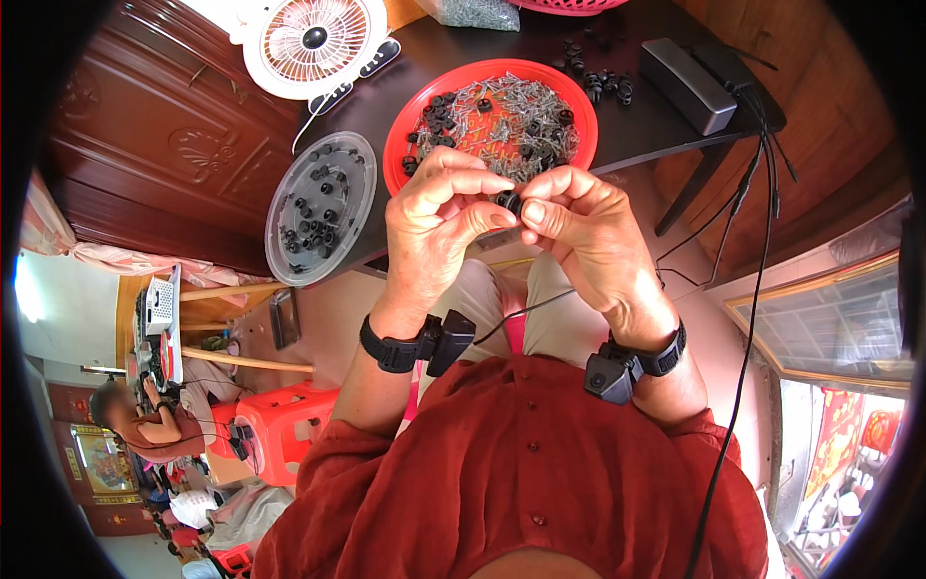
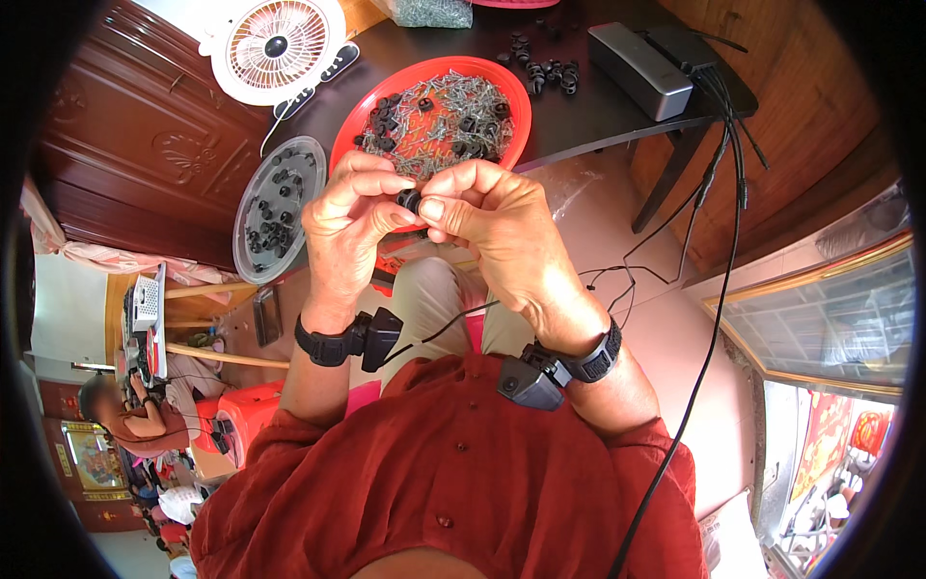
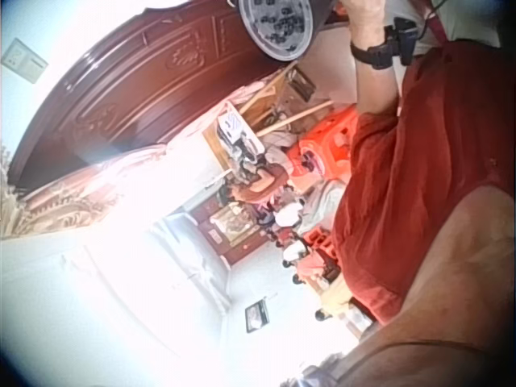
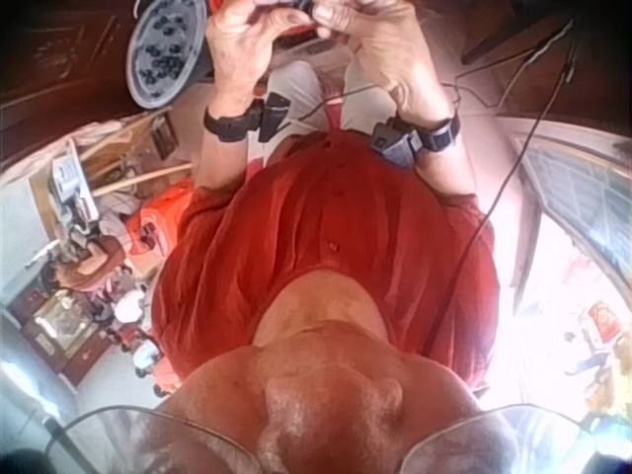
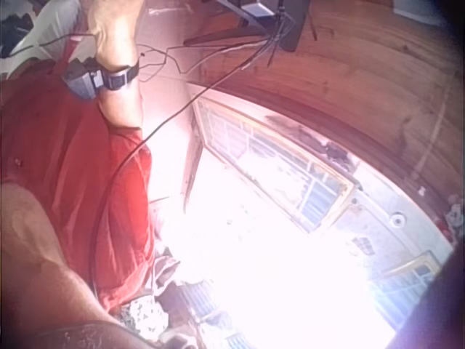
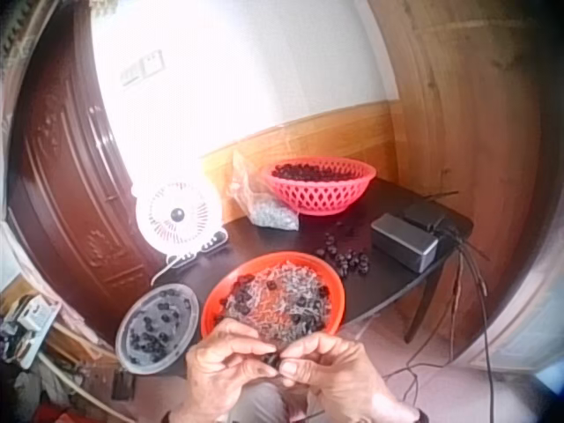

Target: The person is picking up small black plastic components and inserting metal pins into them.

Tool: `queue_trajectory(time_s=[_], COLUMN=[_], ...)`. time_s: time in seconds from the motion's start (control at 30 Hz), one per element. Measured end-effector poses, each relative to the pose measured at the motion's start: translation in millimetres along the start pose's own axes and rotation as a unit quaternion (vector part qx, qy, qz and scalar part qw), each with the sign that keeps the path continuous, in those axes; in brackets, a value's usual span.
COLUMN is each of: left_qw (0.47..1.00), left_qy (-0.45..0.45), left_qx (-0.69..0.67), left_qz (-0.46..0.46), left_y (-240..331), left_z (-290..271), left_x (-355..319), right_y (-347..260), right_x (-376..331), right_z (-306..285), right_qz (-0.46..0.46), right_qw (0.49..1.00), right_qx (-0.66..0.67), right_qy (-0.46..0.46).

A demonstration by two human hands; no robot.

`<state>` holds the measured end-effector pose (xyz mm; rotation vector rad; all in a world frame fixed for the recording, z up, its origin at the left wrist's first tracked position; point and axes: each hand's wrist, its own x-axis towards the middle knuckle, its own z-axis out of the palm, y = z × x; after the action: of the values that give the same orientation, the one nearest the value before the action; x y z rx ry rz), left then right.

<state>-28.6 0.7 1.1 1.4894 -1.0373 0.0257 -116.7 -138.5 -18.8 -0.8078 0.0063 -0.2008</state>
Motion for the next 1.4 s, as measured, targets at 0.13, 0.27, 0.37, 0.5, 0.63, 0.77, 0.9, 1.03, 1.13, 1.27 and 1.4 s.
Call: queue_trajectory(time_s=[0.13, 0.27, 0.37, 0.5, 0.63, 0.77, 0.9, 1.03, 1.13, 1.27, 1.4], left_qw=[0.998, 0.998, 0.998, 0.997, 1.000, 0.999, 0.996, 0.997, 0.997, 0.990, 0.917], left_qy=[-0.029, -0.044, -0.051, -0.065, -0.029, -0.005, -0.027, -0.011, -0.054, -0.131, -0.190], left_qx=[0.047, 0.048, 0.037, 0.039, -0.007, -0.034, 0.036, 0.033, -0.049, -0.026, -0.088], left_qz=[0.017, 0.022, 0.018, 0.029, -0.005, -0.015, 0.072, 0.065, 0.004, -0.049, -0.340], left_y=[4.7, 5.0, 7.3, 6.7, 6.8, 9.6, 5.7, 7.0, 5.4, -4.8, -52.7], left_z=[-3.5, -5.6, -6.1, -7.9, -2.5, -1.1, -8.3, -8.6, -8.0, -20.9, -32.4], left_x=[4.5, 7.2, 6.8, 8.8, 2.0, -3.4, -7.2, -16.8, -31.1, -48.3, -82.4], right_y=[-3.8, -1.2, 2.3, 9.5, 21.4, 29.4, 35.1, 38.7, 30.5, 36.7, 31.3], right_x=[-0.7, -0.2, -1.0, -1.0, 0.0, -0.4, -2.7, -7.9, -21.9, -31.2, -39.2], right_z=[1.2, 0.4, 2.4, 5.3, 7.1, 9.8, 14.5, 11.8, 7.8, -6.5, -18.1], right_qz=[-0.009, -0.020, -0.026, -0.052, -0.070, -0.094, -0.090, -0.066, -0.003, 0.123, 0.181], right_qw=[0.999, 0.999, 0.999, 0.998, 0.991, 0.984, 0.981, 0.984, 0.995, 0.984, 0.949], right_qx=[-0.031, -0.019, -0.011, 0.011, 0.094, 0.130, 0.139, 0.125, 0.045, -0.117, -0.244], right_qy=[-0.006, -0.023, -0.028, -0.041, -0.059, -0.083, -0.101, -0.108, -0.093, -0.052, -0.085])
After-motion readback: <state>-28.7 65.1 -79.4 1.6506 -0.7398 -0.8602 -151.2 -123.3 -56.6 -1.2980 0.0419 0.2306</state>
